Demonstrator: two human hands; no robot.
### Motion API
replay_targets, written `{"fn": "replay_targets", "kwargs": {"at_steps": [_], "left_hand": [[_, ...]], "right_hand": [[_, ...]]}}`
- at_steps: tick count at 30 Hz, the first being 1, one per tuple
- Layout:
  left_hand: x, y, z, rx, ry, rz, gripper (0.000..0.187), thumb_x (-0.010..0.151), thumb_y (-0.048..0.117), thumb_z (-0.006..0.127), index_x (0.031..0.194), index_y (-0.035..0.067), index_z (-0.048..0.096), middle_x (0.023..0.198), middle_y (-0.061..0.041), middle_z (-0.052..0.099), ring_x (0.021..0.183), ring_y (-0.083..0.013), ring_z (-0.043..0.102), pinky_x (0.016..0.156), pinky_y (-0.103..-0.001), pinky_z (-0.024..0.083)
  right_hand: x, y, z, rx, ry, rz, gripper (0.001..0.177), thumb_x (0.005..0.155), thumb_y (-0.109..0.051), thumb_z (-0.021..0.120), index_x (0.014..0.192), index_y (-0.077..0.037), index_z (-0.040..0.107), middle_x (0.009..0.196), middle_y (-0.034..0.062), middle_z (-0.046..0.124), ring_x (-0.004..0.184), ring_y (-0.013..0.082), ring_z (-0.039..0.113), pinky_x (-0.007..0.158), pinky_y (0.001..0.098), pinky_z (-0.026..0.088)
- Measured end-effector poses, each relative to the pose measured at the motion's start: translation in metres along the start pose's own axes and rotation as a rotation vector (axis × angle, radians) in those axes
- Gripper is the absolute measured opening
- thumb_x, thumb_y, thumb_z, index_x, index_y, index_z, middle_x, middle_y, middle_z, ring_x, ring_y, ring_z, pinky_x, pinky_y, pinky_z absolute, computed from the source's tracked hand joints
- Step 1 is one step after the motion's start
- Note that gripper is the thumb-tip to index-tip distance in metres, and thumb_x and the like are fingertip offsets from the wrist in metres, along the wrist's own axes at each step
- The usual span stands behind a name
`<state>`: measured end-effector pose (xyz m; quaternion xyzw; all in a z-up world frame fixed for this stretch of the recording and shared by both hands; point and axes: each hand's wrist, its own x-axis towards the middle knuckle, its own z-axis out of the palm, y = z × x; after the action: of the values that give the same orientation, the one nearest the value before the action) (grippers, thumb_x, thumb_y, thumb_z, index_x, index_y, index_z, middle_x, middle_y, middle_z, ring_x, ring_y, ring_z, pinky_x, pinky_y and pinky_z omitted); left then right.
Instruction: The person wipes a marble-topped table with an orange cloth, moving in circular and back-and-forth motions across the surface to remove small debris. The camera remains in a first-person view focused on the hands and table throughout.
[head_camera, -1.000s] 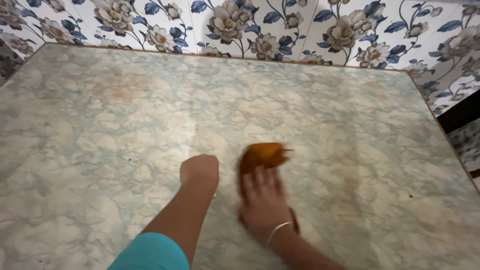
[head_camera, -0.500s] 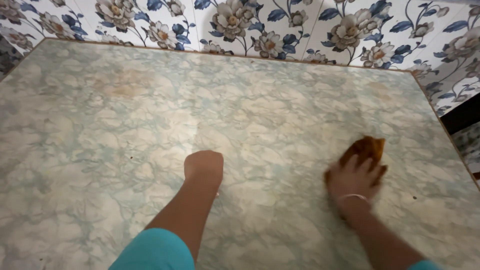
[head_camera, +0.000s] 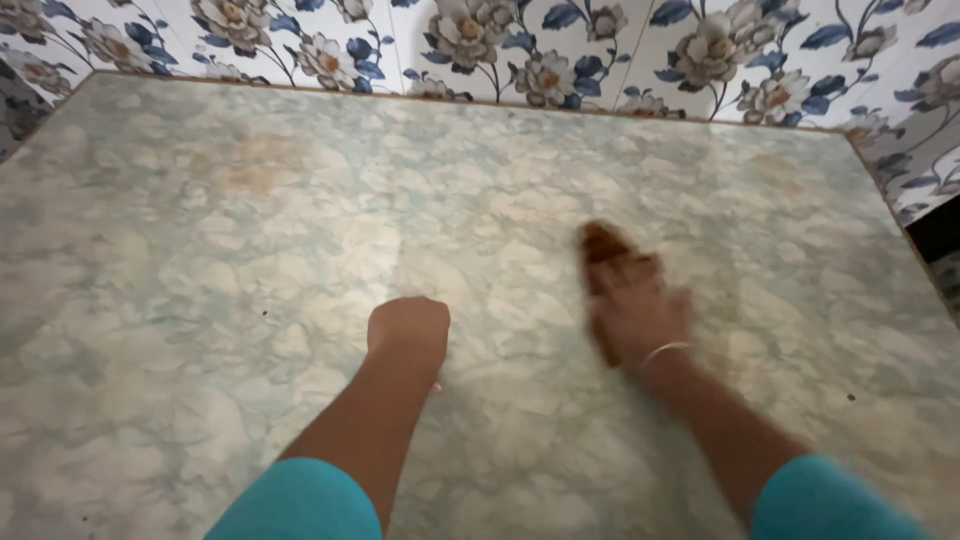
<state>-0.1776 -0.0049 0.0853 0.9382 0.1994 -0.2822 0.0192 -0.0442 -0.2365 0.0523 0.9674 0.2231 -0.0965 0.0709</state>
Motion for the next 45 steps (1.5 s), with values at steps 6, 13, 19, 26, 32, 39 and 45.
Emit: {"fn": "replay_targets", "kwargs": {"at_steps": [6, 13, 19, 26, 32, 39, 45], "left_hand": [[-0.026, -0.002, -0.016, 0.063, -0.015, 0.032, 0.044, 0.073, 0.032, 0.095, 0.103, 0.008, 0.075, 0.108, -0.011, 0.075, 0.102, -0.0279, 0.072, 0.081, -0.040, 0.061], [-0.024, 0.001, -0.016, 0.064, 0.020, 0.020, 0.049, 0.069, 0.033, 0.097, 0.107, 0.011, 0.075, 0.111, -0.009, 0.074, 0.107, -0.0281, 0.071, 0.083, -0.043, 0.060], [-0.027, -0.001, -0.009, 0.068, 0.023, -0.015, 0.050, 0.071, 0.033, 0.096, 0.109, 0.010, 0.075, 0.111, -0.010, 0.075, 0.107, -0.0288, 0.072, 0.082, -0.042, 0.060], [-0.030, -0.021, 0.019, -0.071, 0.016, -0.016, 0.069, 0.080, 0.048, 0.084, 0.131, 0.008, 0.059, 0.137, -0.013, 0.059, 0.122, -0.0292, 0.063, 0.095, -0.044, 0.056], [-0.070, -0.011, 0.066, -0.152, 0.102, 0.066, 0.092, 0.089, 0.047, 0.078, 0.158, 0.018, 0.024, 0.171, -0.004, 0.010, 0.152, -0.0225, 0.023, 0.117, -0.058, 0.030], [-0.119, -0.004, 0.092, -0.117, 0.127, 0.266, 0.075, 0.089, 0.038, 0.079, 0.151, 0.018, 0.042, 0.168, -0.002, 0.025, 0.152, -0.0207, 0.027, 0.121, -0.057, 0.027], [-0.142, 0.032, 0.093, -0.110, 0.091, 0.319, 0.063, 0.078, 0.042, 0.085, 0.129, 0.011, 0.064, 0.140, -0.009, 0.063, 0.131, -0.0280, 0.058, 0.111, -0.053, 0.044]], "right_hand": [[0.008, 0.182, 0.072, 0.102, 0.148, 0.388, 0.070, 0.098, -0.061, 0.023, 0.161, -0.032, 0.012, 0.170, -0.0003, 0.004, 0.154, 0.0279, 0.003, 0.116, 0.0671, 0.014], [-0.069, 0.329, 0.157, -0.018, 0.242, 0.794, 0.072, 0.100, -0.068, 0.022, 0.162, -0.031, 0.024, 0.170, 0.0019, 0.018, 0.155, 0.0264, 0.015, 0.117, 0.0680, 0.017], [-0.115, 0.346, 0.193, 0.061, 0.277, 1.014, 0.070, 0.101, -0.064, 0.025, 0.160, -0.026, 0.031, 0.169, 0.0088, 0.020, 0.154, 0.0323, 0.015, 0.118, 0.0655, 0.015], [-0.136, 0.106, 0.096, -0.138, 0.106, 0.475, 0.066, 0.104, -0.049, 0.032, 0.154, -0.006, 0.040, 0.160, 0.0158, 0.036, 0.149, 0.0365, 0.030, 0.116, 0.0591, 0.025], [-0.194, -0.108, 0.015, 0.077, -0.120, -0.126, 0.071, 0.104, -0.048, 0.031, 0.159, -0.009, 0.011, 0.168, 0.0202, 0.001, 0.153, 0.0410, -0.003, 0.120, 0.0573, 0.003], [-0.227, -0.062, 0.031, 0.026, -0.071, -0.051, 0.066, 0.103, -0.048, 0.034, 0.160, -0.018, 0.019, 0.170, 0.0061, 0.008, 0.156, 0.0297, 0.005, 0.112, 0.0617, 0.026], [-0.250, 0.176, 0.140, 0.104, 0.112, 0.587, 0.065, 0.095, -0.055, 0.049, 0.155, -0.031, 0.041, 0.165, 0.0016, 0.033, 0.152, 0.0369, 0.027, 0.109, 0.0777, 0.028]]}}
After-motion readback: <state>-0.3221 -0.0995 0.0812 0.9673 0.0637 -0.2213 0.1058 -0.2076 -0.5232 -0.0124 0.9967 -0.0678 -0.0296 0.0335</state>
